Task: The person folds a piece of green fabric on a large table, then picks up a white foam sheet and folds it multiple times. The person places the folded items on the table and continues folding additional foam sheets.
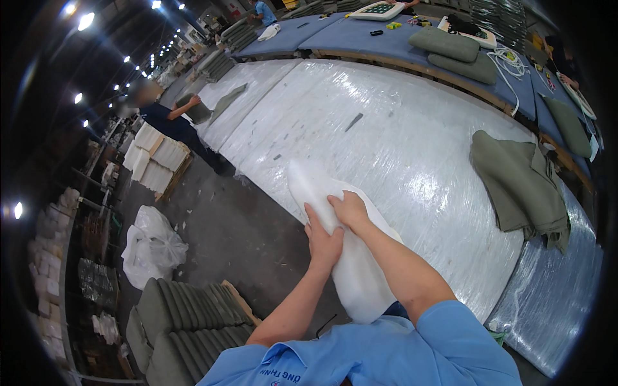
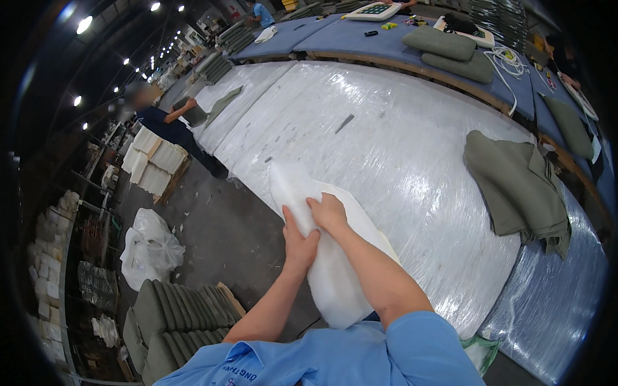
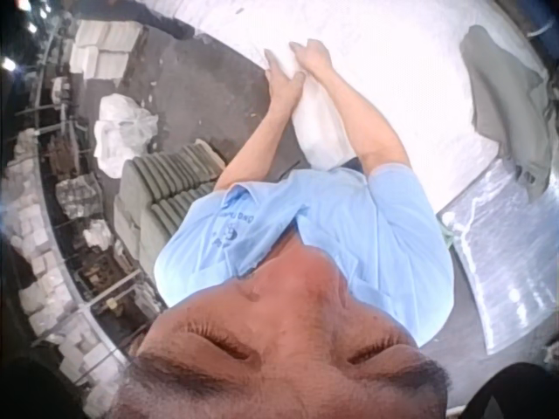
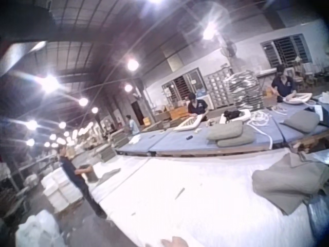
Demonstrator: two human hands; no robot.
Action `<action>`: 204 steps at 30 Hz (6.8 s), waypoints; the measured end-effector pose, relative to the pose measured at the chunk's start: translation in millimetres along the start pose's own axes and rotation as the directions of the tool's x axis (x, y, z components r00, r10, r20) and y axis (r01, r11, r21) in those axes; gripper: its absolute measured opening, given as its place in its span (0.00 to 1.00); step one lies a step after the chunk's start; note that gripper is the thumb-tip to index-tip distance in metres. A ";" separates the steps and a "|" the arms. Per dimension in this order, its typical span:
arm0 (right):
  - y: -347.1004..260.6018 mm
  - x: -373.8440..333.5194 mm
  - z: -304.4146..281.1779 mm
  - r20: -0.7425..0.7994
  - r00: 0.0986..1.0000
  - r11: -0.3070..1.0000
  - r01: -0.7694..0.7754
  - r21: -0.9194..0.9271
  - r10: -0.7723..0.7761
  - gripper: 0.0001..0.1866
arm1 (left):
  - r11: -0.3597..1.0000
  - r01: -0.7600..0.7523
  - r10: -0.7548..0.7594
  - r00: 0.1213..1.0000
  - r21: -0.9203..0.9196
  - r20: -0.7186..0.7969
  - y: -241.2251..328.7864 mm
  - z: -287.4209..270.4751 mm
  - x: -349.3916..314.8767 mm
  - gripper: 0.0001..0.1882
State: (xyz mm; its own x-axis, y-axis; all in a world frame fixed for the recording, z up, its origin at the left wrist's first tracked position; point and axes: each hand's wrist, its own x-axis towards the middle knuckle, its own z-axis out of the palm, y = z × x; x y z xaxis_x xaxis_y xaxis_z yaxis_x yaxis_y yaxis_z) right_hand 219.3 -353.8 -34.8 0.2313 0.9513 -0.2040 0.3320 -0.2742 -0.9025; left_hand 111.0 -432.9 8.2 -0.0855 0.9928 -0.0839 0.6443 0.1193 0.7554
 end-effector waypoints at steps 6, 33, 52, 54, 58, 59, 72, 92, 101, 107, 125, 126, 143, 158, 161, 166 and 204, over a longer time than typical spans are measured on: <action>-7.5 -14.6 0.2 0.090 0.994 0.986 0.073 -0.148 -0.060 0.28 | 0.960 -0.014 0.004 0.999 -0.278 -0.037 -24.4 -22.7 68.4 0.50; -26.7 47.5 -12.4 0.625 0.765 0.856 -0.422 0.299 0.159 0.58 | 0.997 0.077 -0.072 0.988 0.029 -0.134 -57.8 -22.6 77.8 0.50; -16.1 70.9 36.3 0.031 0.999 0.991 -0.006 -0.137 0.010 0.18 | 0.982 0.092 -0.099 0.995 0.165 0.033 -2.4 -14.3 77.8 0.42; -13.3 73.2 41.4 0.007 0.999 0.994 -0.035 -0.107 0.036 0.17 | 0.985 0.104 -0.109 0.994 0.137 0.032 -8.4 -15.7 79.9 0.41; -10.5 77.5 50.9 0.035 0.991 0.989 -0.129 -0.071 0.132 0.19 | 0.987 0.108 -0.107 0.994 0.121 -0.012 -21.8 -18.7 80.2 0.42; -10.3 78.3 52.9 0.050 0.987 0.986 -0.147 -0.075 0.151 0.20 | 0.986 0.113 -0.112 0.994 0.121 -0.011 -26.8 -20.5 80.2 0.42; -34.7 98.4 56.0 0.045 0.996 0.996 0.075 -0.037 -0.073 0.30 | 0.989 0.123 -0.121 0.992 0.088 -0.026 0.3 -9.2 72.0 0.42; 27.6 62.3 49.4 0.032 0.996 0.969 -0.068 -0.238 0.078 0.19 | 1.000 0.003 -0.002 1.000 0.025 -0.020 -61.4 -15.1 82.7 0.40; 27.3 52.8 60.5 0.058 0.996 0.979 0.077 -0.188 -0.067 0.18 | 0.969 -0.232 0.246 0.913 0.085 -0.324 -101.0 -29.2 146.5 0.34; 4.1 69.3 51.0 0.114 0.988 0.993 0.110 -0.032 -0.106 0.22 | 0.991 -0.032 0.031 0.999 -0.132 -0.011 -79.8 -53.2 177.9 0.22; 97.4 89.9 32.0 0.067 0.984 0.984 -0.157 -0.081 0.162 0.22 | 0.924 0.100 -0.118 0.993 0.370 0.028 -20.3 -30.4 203.6 0.15; 97.4 90.3 26.2 0.092 0.983 0.987 -0.158 0.012 0.156 0.21 | 0.923 0.095 -0.115 0.993 0.373 0.030 -17.7 -27.9 203.9 0.15; 40.8 -5.2 -1.5 0.154 0.969 0.973 0.172 0.152 -0.195 0.18 | 0.880 -0.020 0.061 0.996 -0.475 0.071 -58.9 -48.9 155.5 0.36; 119.8 -32.1 -37.4 0.132 0.987 0.967 0.054 0.248 -0.089 0.17 | 0.841 0.007 0.127 0.970 -0.541 0.210 -40.6 -32.5 -60.2 0.52; 60.7 -89.4 -38.5 0.196 0.964 0.979 0.194 -0.069 -0.177 0.16 | 0.956 -0.066 0.106 0.987 -0.286 0.124 -46.8 -21.7 -73.4 0.51; 54.4 -105.7 -34.8 0.146 0.927 0.916 0.367 -0.165 -0.345 0.17 | 0.971 -0.180 0.190 0.980 -0.156 0.052 -24.5 -8.8 -72.1 0.50; 125.3 -175.3 -89.2 0.088 0.834 0.831 0.551 -0.079 -0.544 0.20 | 0.983 -0.180 0.176 0.980 -0.039 -0.095 2.1 19.6 -78.0 0.45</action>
State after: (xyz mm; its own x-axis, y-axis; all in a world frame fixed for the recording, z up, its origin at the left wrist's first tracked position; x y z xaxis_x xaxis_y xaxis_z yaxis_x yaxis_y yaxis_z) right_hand 301.9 -567.4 -78.3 -0.0680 0.9553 0.2878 0.4758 0.2846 -0.8322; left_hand 133.9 -509.9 3.6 -0.0429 0.9927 0.1123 0.6191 -0.0618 0.7828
